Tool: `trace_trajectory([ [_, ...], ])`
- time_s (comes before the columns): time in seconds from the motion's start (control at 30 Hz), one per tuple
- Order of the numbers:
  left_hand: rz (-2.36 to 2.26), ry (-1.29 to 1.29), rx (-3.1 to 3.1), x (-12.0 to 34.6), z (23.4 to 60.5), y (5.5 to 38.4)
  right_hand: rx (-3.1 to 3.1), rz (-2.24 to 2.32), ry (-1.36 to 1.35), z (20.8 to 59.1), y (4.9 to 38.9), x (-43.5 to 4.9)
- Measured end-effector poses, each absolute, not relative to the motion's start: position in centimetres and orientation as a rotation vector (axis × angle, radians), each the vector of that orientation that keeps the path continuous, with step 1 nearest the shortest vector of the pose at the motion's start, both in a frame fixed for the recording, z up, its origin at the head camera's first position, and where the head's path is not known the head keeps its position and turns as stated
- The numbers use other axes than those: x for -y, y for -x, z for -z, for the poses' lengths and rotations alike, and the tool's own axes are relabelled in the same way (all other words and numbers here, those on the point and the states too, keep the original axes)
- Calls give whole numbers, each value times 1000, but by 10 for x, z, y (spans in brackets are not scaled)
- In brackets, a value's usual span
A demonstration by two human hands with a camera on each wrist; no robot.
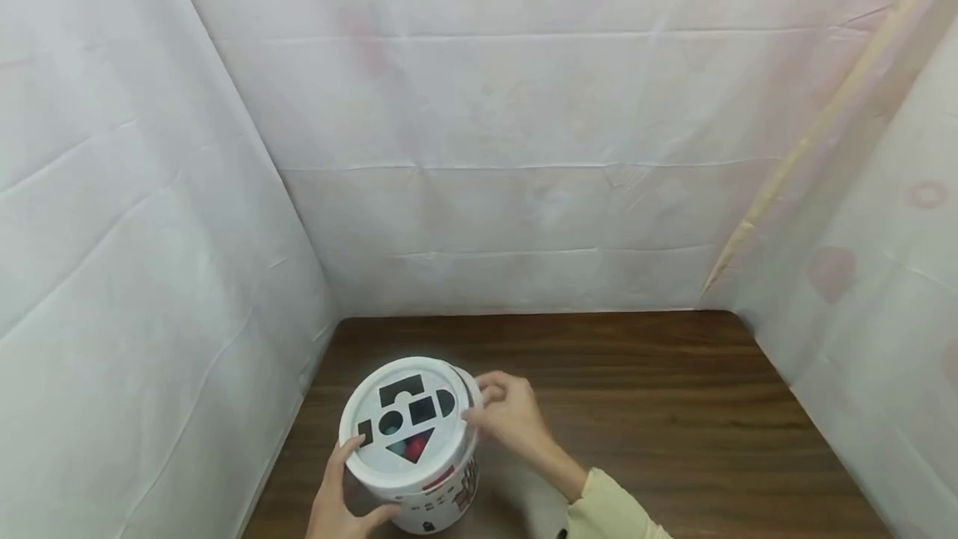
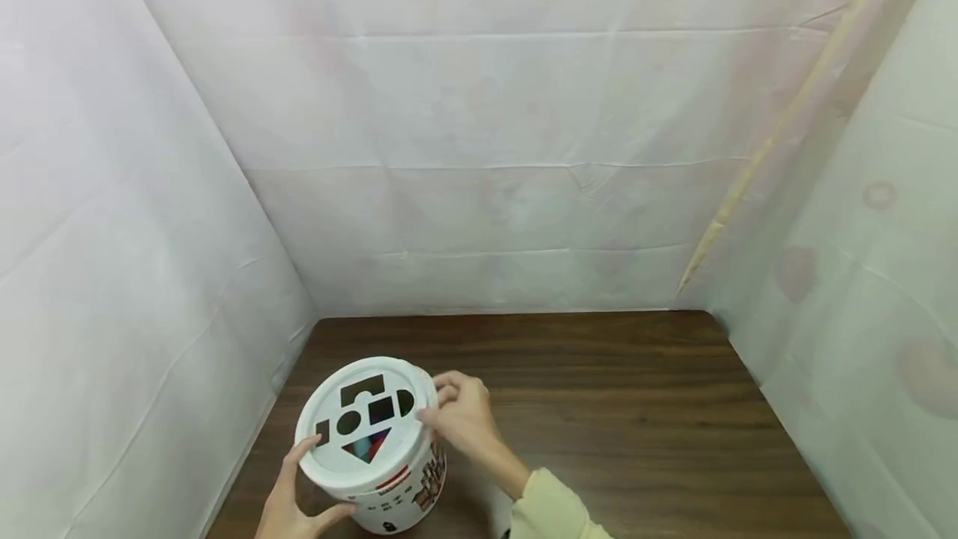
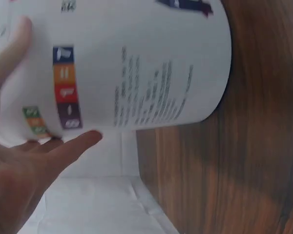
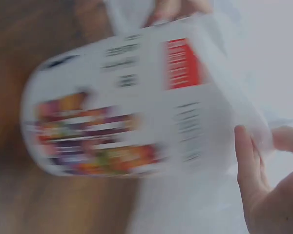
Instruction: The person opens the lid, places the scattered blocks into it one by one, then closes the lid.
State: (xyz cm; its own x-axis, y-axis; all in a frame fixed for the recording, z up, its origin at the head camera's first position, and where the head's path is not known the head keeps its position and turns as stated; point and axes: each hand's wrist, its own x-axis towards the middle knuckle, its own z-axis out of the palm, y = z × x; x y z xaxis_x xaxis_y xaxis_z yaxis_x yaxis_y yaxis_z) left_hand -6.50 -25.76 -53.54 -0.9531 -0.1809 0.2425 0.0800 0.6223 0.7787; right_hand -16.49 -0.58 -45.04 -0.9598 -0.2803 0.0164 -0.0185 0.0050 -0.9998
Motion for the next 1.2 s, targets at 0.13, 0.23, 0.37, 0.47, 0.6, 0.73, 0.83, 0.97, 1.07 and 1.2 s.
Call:
trace_trajectory([
  [0.13, 1137, -77, 2491, 247, 545, 65, -2339, 1914, 475, 412, 164, 30],
  [0.23, 1123, -20, 2461, 234, 551, 68, -2460, 1799, 619, 398, 163, 40],
  [0.37, 1139, 25, 2431, 216, 549, 79, -2558, 1709, 740, 386, 167, 41],
  [0.47, 1130, 50, 2401, 204, 538, 97, -2623, 1704, 720, 375, 179, 29],
  [0.6, 1121, 143, 2358, 189, 521, 130, -2616, 1779, 620, 363, 199, 7],
  [0.73, 1128, 239, 2372, 171, 512, 156, -2596, 1830, 436, 364, 216, -21],
  [0.83, 1129, 266, 2416, 159, 515, 166, -2533, 1900, 260, 376, 222, -43],
  [0.97, 1113, 246, 2507, 147, 526, 165, -2377, 2028, 76, 397, 218, -67],
  [1.07, 1092, 224, 2547, 142, 530, 159, -2307, 2115, -13, 411, 208, -83],
  [1.2, 1099, 223, 2553, 146, 529, 151, -2194, 2299, -99, 443, 194, -104],
])
